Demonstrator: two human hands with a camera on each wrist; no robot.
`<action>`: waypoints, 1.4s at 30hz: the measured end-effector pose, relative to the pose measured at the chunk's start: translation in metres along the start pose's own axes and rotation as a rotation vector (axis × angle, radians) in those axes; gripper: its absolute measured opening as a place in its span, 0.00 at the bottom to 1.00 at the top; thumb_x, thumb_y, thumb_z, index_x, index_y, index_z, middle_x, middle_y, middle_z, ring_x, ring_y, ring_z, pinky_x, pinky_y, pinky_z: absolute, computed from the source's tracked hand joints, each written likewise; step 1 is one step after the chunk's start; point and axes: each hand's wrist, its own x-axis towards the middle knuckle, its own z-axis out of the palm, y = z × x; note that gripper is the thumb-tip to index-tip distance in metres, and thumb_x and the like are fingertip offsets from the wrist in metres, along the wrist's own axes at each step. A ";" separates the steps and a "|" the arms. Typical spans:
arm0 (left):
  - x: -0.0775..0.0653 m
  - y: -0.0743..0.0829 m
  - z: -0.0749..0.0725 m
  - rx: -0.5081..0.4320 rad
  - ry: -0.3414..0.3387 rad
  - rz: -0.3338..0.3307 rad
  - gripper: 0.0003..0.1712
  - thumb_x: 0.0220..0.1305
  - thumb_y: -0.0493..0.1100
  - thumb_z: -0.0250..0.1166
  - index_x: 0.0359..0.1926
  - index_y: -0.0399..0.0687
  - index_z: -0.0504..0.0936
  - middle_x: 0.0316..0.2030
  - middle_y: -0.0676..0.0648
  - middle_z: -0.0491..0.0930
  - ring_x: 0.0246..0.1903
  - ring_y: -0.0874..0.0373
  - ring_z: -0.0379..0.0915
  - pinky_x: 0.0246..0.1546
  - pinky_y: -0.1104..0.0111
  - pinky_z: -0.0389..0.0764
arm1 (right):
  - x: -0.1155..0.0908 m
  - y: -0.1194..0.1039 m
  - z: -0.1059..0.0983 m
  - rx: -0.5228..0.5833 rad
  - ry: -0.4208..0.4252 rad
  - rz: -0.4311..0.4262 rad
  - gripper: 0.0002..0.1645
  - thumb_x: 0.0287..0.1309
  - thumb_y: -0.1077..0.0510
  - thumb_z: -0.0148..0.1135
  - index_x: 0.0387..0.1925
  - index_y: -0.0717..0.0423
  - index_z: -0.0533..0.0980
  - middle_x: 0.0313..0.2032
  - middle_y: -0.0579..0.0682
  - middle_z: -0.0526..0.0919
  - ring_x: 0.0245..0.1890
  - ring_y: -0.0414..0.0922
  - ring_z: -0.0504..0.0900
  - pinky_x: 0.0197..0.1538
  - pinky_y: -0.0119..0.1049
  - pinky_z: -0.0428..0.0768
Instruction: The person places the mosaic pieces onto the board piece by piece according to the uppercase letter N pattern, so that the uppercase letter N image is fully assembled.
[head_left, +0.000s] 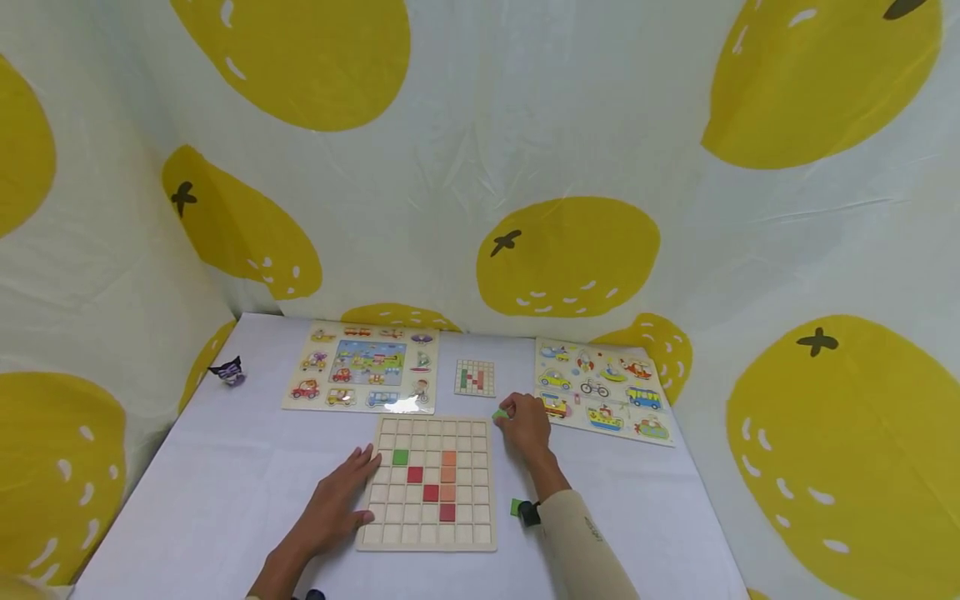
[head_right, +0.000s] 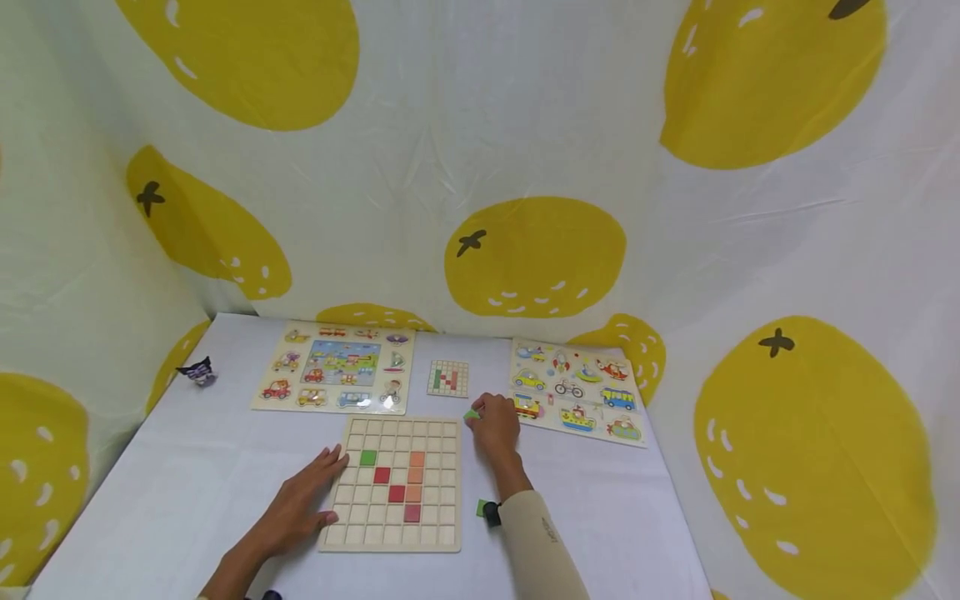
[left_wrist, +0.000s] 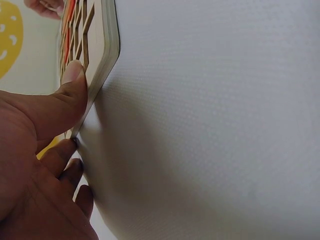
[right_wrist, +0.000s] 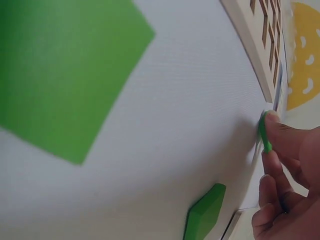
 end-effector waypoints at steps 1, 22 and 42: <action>0.000 0.000 0.000 0.002 -0.001 -0.001 0.57 0.52 0.39 0.82 0.82 0.50 0.64 0.84 0.45 0.56 0.84 0.39 0.48 0.81 0.39 0.57 | 0.000 0.000 0.000 0.005 -0.001 -0.004 0.13 0.54 0.59 0.82 0.40 0.52 0.85 0.32 0.48 0.80 0.36 0.46 0.74 0.38 0.39 0.71; 0.002 0.000 0.001 0.025 -0.008 -0.010 0.58 0.52 0.40 0.83 0.82 0.51 0.63 0.84 0.46 0.55 0.85 0.41 0.47 0.82 0.41 0.57 | -0.043 -0.028 0.011 0.190 -0.004 -0.043 0.09 0.63 0.56 0.76 0.39 0.42 0.81 0.27 0.41 0.81 0.25 0.40 0.74 0.27 0.33 0.69; 0.001 0.000 -0.001 0.028 -0.008 0.003 0.57 0.52 0.40 0.83 0.81 0.50 0.65 0.84 0.45 0.57 0.84 0.40 0.49 0.81 0.40 0.58 | -0.112 -0.087 0.051 0.205 -0.182 -0.211 0.10 0.58 0.55 0.79 0.36 0.43 0.83 0.21 0.35 0.78 0.23 0.31 0.72 0.25 0.28 0.67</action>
